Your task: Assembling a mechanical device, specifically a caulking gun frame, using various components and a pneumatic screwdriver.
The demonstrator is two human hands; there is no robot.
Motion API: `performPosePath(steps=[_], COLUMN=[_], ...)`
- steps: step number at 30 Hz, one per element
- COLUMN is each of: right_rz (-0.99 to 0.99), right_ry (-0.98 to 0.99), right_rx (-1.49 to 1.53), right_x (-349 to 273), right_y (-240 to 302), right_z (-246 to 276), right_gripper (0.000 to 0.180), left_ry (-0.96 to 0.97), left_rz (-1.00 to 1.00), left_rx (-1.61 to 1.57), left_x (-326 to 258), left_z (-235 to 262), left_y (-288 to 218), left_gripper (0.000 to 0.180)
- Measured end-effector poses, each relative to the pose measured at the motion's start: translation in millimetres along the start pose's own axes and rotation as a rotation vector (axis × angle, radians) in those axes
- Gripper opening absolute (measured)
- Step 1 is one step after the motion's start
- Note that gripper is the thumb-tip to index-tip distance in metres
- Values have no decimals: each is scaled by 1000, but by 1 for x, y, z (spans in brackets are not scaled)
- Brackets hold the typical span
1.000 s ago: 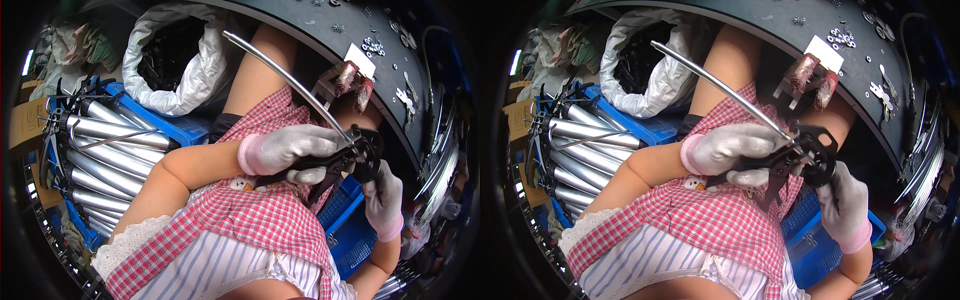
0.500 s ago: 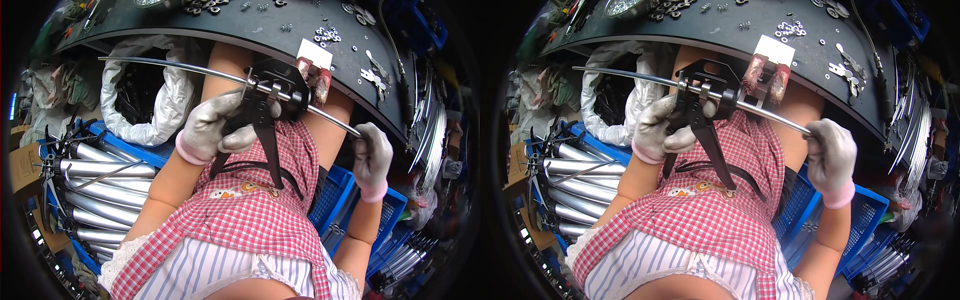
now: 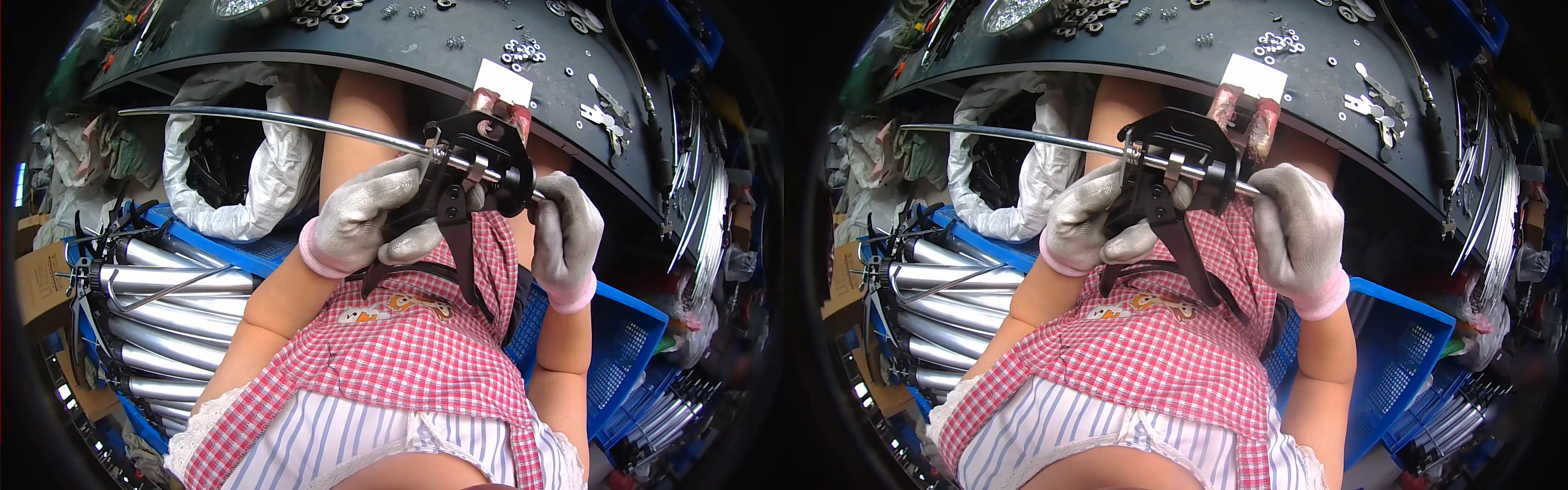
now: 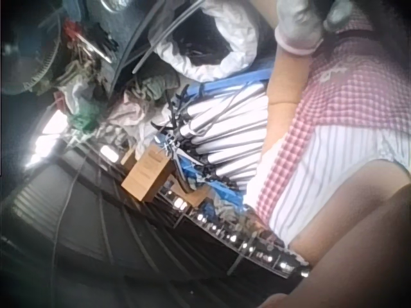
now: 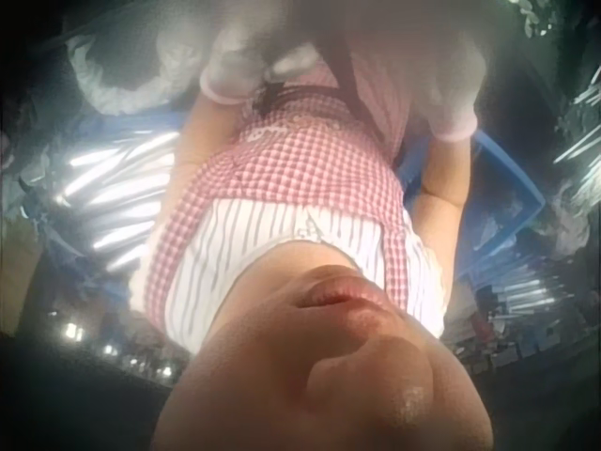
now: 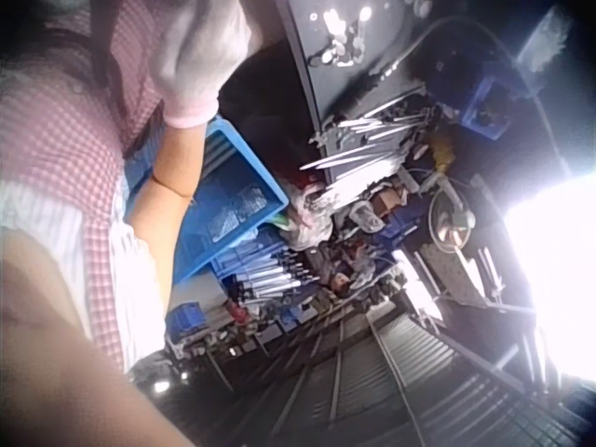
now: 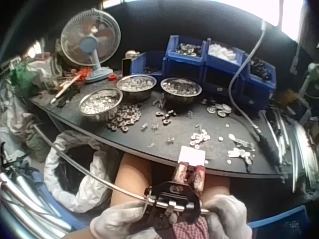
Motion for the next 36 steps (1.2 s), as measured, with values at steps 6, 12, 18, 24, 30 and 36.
performPosePath(steps=[6,12,18,24,30,36], right_rz=[-80,-250,-247,-216,-18,-271], right_ry=[-370,-888,-648,-382,-118,23], right_rx=[458,169,-114,-403,-663,-313], right_x=[-33,-138,-90,-30,44,34], right_y=[-17,-4,44,57,2,-38], right_z=[20,135,96,100,-15,-23], right_gripper=[44,47,29,7,18,23], left_ry=[89,587,590,311,-116,-390], left_rz=[140,311,-913,286,161,297], left_rx=[-34,-346,458,-638,-471,-554], left_x=[26,60,52,51,76,83], left_z=[-39,-104,-150,-81,52,87], left_y=[17,76,132,107,89,100], left_gripper=[57,48,46,57,25,25])
Point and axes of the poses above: each hand's wrist, its own x-axis towards the middle knuckle, its own z-axis out of the back of the hand, y = z × x, the point moved 3 cm from there along x, towards the middle knuckle, and after that the axes turned 1 degree about -y, right-handed, at the moved point
